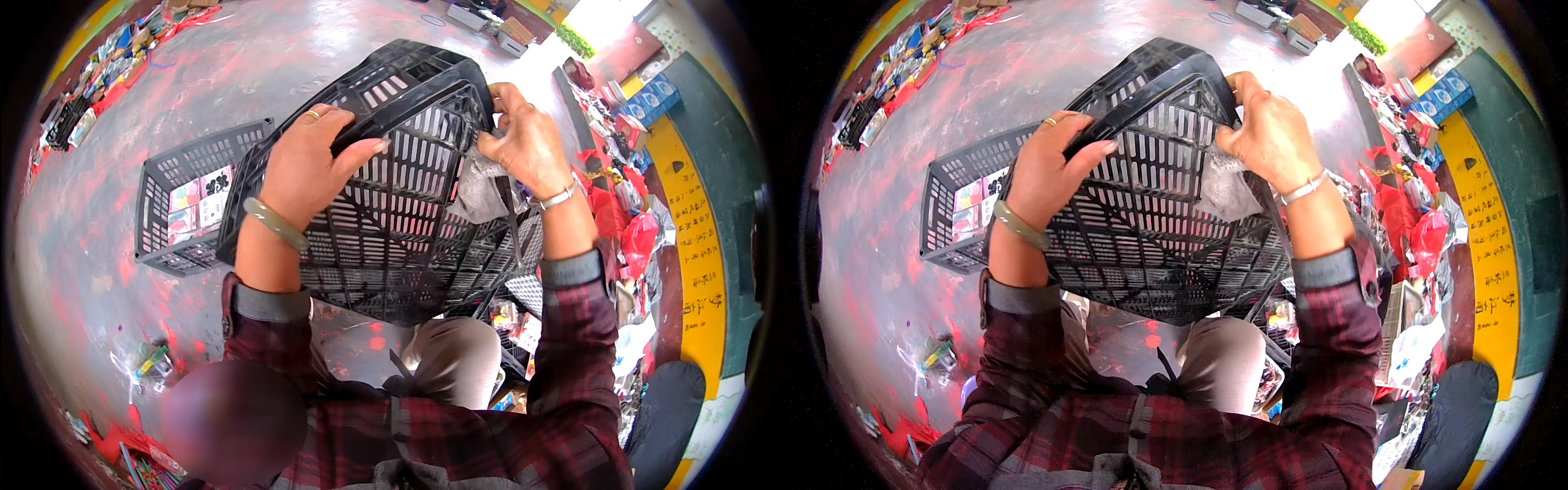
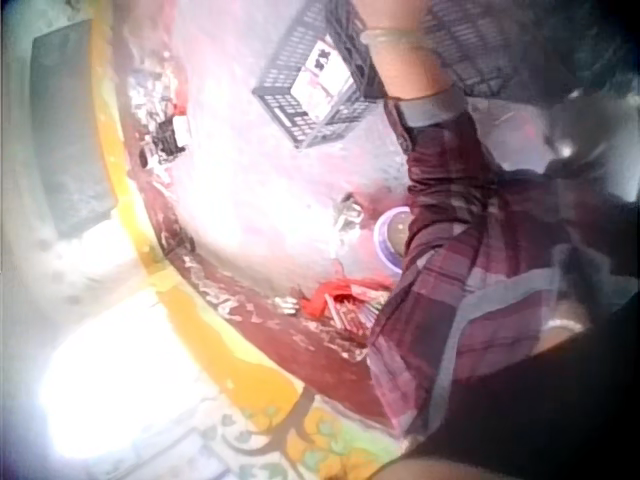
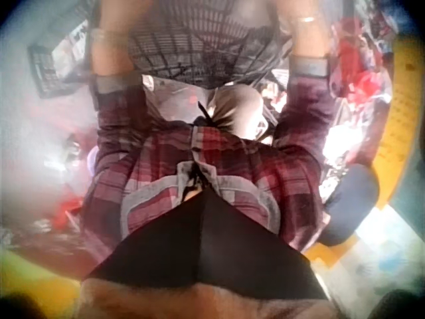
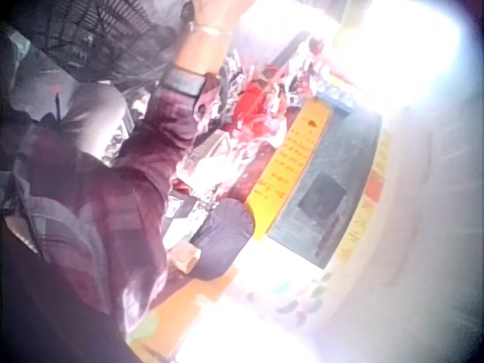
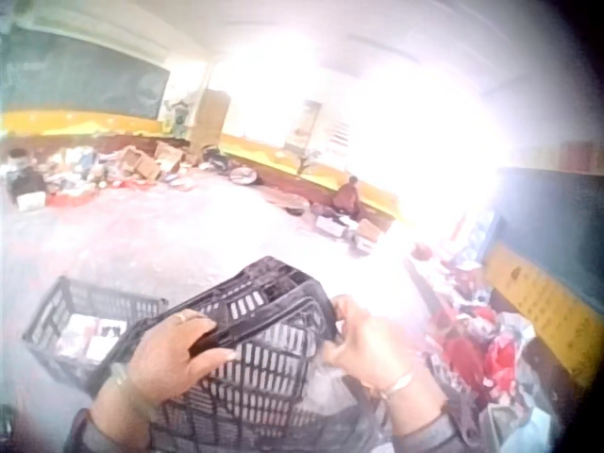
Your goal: The person sits on the floor and wipes a black plastic crate with a cloth. They hold the crate with one hand and scrub its surface with the other, rotating the crate to clean different sides.
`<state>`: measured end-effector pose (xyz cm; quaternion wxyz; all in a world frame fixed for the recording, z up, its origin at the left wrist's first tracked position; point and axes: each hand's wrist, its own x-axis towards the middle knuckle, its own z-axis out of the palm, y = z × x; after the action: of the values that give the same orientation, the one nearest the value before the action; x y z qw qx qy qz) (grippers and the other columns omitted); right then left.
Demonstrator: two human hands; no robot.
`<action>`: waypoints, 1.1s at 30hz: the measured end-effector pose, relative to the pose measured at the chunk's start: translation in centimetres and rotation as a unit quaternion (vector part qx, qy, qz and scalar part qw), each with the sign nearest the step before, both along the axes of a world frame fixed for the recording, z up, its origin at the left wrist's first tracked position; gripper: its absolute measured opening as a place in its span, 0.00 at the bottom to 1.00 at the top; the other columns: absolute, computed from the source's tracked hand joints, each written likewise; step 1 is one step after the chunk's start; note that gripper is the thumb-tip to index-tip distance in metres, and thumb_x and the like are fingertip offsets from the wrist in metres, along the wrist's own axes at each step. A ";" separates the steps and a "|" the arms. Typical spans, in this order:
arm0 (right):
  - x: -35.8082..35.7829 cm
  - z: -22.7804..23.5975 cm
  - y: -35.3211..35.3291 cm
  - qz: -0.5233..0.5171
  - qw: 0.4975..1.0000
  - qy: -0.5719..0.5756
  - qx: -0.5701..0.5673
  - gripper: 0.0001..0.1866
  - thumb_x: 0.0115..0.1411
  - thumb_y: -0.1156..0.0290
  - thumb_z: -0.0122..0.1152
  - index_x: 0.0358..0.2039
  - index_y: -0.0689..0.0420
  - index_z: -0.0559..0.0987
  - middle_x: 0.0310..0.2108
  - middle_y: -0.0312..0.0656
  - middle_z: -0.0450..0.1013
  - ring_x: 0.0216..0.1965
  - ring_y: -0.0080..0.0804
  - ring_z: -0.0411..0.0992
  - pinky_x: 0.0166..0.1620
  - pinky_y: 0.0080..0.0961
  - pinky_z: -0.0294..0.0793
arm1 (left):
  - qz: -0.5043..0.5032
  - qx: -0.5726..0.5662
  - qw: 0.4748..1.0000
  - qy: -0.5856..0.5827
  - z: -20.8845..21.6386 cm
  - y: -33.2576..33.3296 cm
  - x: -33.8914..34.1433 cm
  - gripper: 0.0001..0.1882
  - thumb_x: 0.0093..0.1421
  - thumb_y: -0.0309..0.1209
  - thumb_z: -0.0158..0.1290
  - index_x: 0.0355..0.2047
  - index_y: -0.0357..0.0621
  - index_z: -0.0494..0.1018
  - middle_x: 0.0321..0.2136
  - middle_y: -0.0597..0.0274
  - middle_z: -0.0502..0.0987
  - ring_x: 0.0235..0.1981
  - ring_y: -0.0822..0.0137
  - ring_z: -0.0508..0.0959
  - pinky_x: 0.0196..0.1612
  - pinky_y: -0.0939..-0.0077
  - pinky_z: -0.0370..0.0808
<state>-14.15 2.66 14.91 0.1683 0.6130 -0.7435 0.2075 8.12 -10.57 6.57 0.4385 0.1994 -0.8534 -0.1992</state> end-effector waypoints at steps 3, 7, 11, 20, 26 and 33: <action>-1.1 -0.8 -0.6 -0.014 0.999 -0.052 -0.006 0.25 0.43 0.67 0.63 0.44 0.50 0.71 0.31 0.40 0.76 0.30 0.37 0.75 0.37 0.32 0.74 | 0.069 -0.051 0.996 0.001 0.0 1.2 -1.3 0.19 0.55 0.38 0.56 0.39 0.34 0.72 0.34 0.50 0.74 0.37 0.50 0.73 0.40 0.65 0.71; -3.6 -1.9 -0.1 -0.028 0.991 -0.114 -0.064 0.22 0.46 0.67 0.68 0.44 0.47 0.73 0.27 0.39 0.75 0.27 0.28 0.73 0.34 0.25 0.72 | 0.104 -0.078 0.992 -0.001 0.2 2.2 -2.4 0.20 0.54 0.37 0.56 0.41 0.34 0.72 0.35 0.48 0.73 0.39 0.47 0.72 0.41 0.61 0.71; -4.9 -1.9 2.6 -0.087 0.918 -0.256 -0.291 0.07 0.54 0.67 0.63 0.30 0.55 0.78 0.22 0.34 0.74 0.24 0.20 0.69 0.30 0.19 0.68 | 0.095 -0.065 0.993 -0.003 0.8 3.3 -3.0 0.20 0.54 0.33 0.55 0.45 0.35 0.71 0.36 0.48 0.72 0.39 0.48 0.72 0.42 0.62 0.70; 3.7 -5.9 1.1 0.024 0.945 -0.128 -0.301 0.13 0.48 0.76 0.63 0.37 0.59 0.77 0.35 0.43 0.72 0.37 0.38 0.71 0.44 0.29 0.71 | 0.064 -0.062 0.996 -0.005 1.3 4.5 -4.0 0.20 0.53 0.31 0.56 0.45 0.36 0.71 0.33 0.48 0.71 0.37 0.49 0.72 0.40 0.61 0.70; 5.4 -6.9 0.6 0.007 0.958 -0.028 -0.285 0.16 0.46 0.78 0.60 0.39 0.59 0.77 0.41 0.47 0.71 0.43 0.46 0.69 0.47 0.34 0.69 | 0.040 -0.106 0.992 0.059 0.5 3.7 -4.0 0.19 0.52 0.31 0.57 0.42 0.34 0.72 0.32 0.49 0.72 0.35 0.51 0.73 0.36 0.64 0.71; 6.8 -6.8 -0.7 0.036 0.928 -0.136 -0.346 0.12 0.45 0.82 0.53 0.32 0.59 0.77 0.36 0.46 0.73 0.39 0.44 0.71 0.45 0.32 0.70 | 0.036 -0.115 0.992 0.046 0.5 3.9 -3.7 0.18 0.52 0.30 0.56 0.41 0.33 0.73 0.30 0.50 0.71 0.33 0.51 0.73 0.35 0.65 0.71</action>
<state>-7.34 1.98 8.06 0.2597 0.5093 -0.6184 0.5392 4.45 -6.71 7.03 0.5040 0.1690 -0.8419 -0.0928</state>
